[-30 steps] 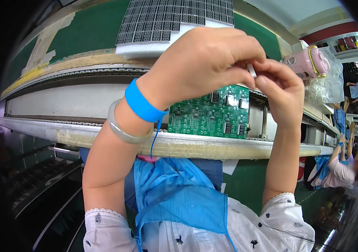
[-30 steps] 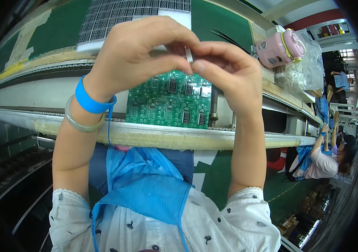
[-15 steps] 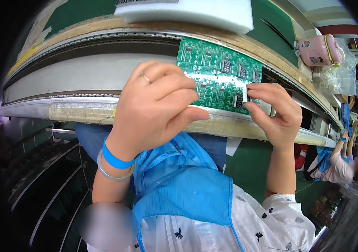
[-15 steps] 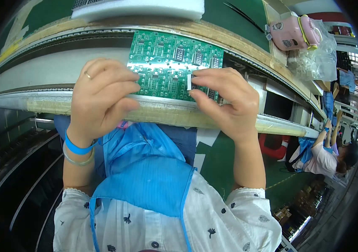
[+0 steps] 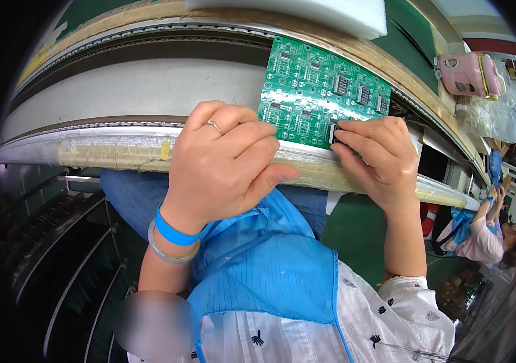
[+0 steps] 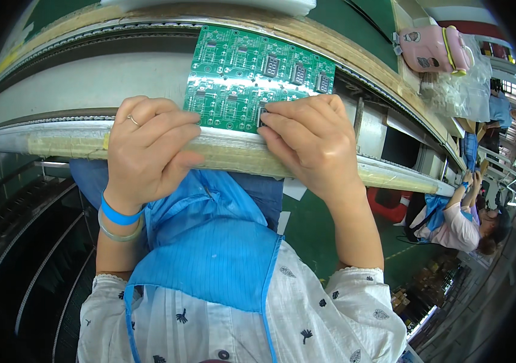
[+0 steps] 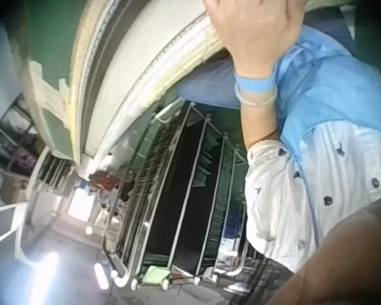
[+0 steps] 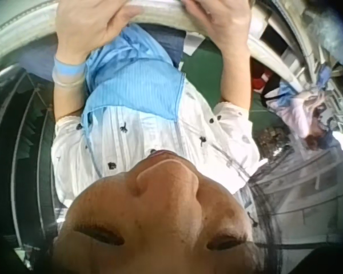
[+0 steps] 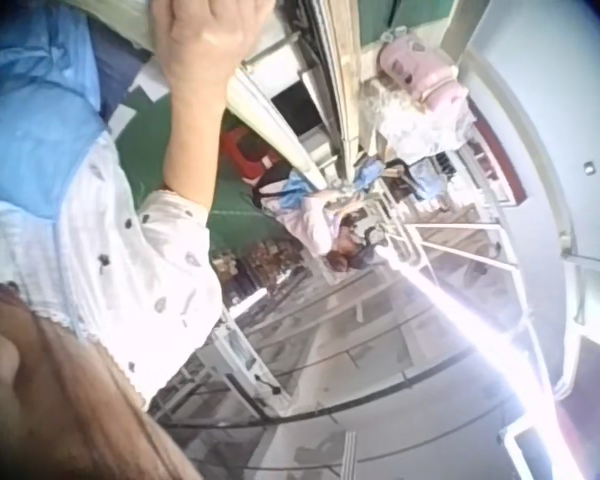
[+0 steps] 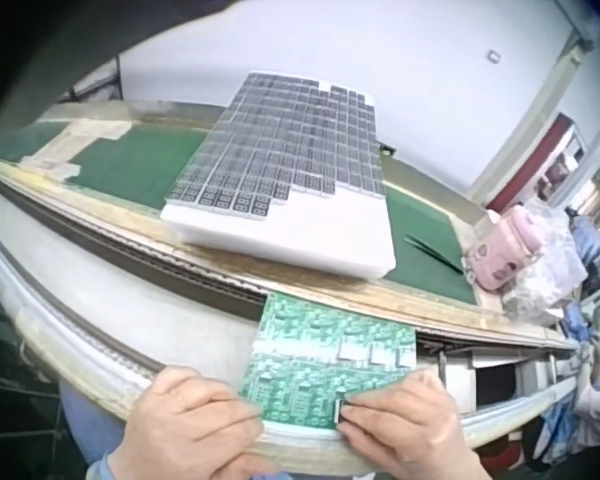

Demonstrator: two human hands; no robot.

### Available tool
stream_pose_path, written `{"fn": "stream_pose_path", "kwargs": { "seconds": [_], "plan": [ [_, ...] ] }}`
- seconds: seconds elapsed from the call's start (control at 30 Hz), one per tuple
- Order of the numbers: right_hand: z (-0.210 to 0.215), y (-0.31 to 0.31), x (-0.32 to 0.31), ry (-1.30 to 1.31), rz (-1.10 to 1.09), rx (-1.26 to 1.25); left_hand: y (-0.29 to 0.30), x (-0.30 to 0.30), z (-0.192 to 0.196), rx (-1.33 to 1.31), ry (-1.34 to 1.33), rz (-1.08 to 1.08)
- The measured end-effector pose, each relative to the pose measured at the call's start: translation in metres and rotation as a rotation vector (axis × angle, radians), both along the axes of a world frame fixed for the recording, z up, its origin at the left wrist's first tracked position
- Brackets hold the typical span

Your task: The person uses tweezers to place small black electronic components onto a green circuit board. They repeatedly pick up components from a white foam tray and insert them into specific slots on the board, adjusting their position with the tool.

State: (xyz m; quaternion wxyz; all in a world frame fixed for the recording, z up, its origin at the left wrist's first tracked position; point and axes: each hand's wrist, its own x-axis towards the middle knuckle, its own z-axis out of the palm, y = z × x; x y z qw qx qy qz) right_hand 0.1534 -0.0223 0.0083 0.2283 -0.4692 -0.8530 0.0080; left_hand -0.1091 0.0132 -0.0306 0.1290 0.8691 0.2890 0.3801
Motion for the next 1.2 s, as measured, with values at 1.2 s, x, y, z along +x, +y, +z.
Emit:
{"fn": "stream_pose_path", "kwargs": {
  "seconds": [1.2],
  "plan": [
    [0.0, -0.008, 0.042, 0.293, -0.291, 0.113, 0.005, 0.047, 0.031, -0.135, 0.042, -0.022]
  ]
}}
